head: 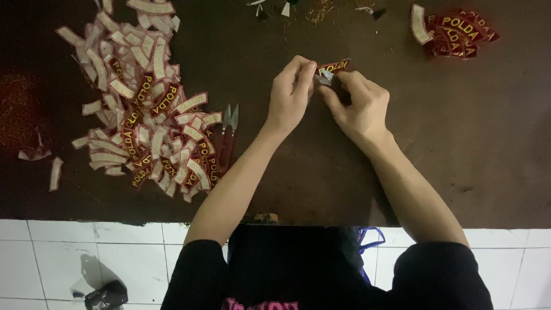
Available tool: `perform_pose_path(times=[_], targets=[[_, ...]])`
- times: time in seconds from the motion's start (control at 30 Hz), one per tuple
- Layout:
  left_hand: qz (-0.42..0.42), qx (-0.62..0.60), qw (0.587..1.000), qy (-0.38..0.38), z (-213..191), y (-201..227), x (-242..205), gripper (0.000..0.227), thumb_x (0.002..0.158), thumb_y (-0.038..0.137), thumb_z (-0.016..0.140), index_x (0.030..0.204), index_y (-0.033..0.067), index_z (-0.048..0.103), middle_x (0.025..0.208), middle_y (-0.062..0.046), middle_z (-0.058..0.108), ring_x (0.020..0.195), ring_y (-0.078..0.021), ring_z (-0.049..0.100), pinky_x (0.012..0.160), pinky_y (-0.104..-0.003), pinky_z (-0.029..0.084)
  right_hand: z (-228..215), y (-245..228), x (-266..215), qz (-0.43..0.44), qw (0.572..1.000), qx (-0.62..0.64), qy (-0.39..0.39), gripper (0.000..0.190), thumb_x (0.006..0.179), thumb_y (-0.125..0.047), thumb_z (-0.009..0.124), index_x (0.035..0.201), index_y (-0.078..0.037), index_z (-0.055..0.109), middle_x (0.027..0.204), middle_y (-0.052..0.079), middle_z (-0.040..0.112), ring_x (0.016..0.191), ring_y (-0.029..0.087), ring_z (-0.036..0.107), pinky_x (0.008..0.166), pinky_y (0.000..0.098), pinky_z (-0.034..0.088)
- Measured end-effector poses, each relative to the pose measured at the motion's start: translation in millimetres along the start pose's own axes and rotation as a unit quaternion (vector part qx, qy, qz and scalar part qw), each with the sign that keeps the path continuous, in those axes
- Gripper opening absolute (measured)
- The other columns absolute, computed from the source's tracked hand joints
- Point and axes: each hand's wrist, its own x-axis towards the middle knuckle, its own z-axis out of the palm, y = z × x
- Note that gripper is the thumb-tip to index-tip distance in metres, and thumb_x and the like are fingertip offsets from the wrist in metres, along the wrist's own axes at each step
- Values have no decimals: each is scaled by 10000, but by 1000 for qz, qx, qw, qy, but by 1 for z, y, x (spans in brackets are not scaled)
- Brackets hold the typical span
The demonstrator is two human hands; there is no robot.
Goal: Trimming loose threads from embroidered patches using thread snips on a workbench
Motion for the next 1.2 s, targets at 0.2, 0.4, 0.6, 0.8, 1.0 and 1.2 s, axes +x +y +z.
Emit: perform_pose_path(times=[0.2,0.4,0.6,0.8,1.0,1.2], targets=[[-15,-33,999,11,2,4,1,323,1085,334,423,846,125,485,656,51,376,550,-70,363,502,-250,326,3,4,-3,-11,1000,-29,3,185,1003,-123,836,1036,-5,698,816,61,647,640,185,551,568,317,437],[11,-13,1000,-10,-1,2,-1,280,1105,304,406,915,126,509,705,45,405,594,-73,388,524,-239,360,2,7,-4,-11,999,-32,-10,183,1035,-161,802,1007,-14,697,799,64,642,624,194,551,557,333,420],[-4,-22,1000,12,2,7,1,313,1083,324,422,845,127,474,651,42,397,551,-76,385,507,-251,337,0,3,-1,-15,1000,-20,-2,196,1044,-123,794,928,-28,669,764,63,629,592,193,513,555,328,401],[20,9,1000,7,0,4,-1,276,1100,306,413,908,130,505,700,41,419,585,-75,393,514,-238,357,0,5,-4,53,998,44,3,156,1012,-59,814,1063,31,697,853,104,700,681,173,613,597,301,472],[-16,11,999,40,4,10,1,284,1073,314,436,886,121,529,649,41,433,562,-72,411,523,-248,367,0,4,-4,93,994,55,-11,180,1005,-85,789,1102,33,695,860,83,697,695,173,616,638,301,497],[19,5,1000,13,2,8,0,253,1097,294,419,945,125,532,744,28,464,635,-80,437,564,-243,383,-3,1,0,57,997,50,-25,154,1029,-83,765,1105,37,706,866,93,691,689,178,603,626,314,478]])
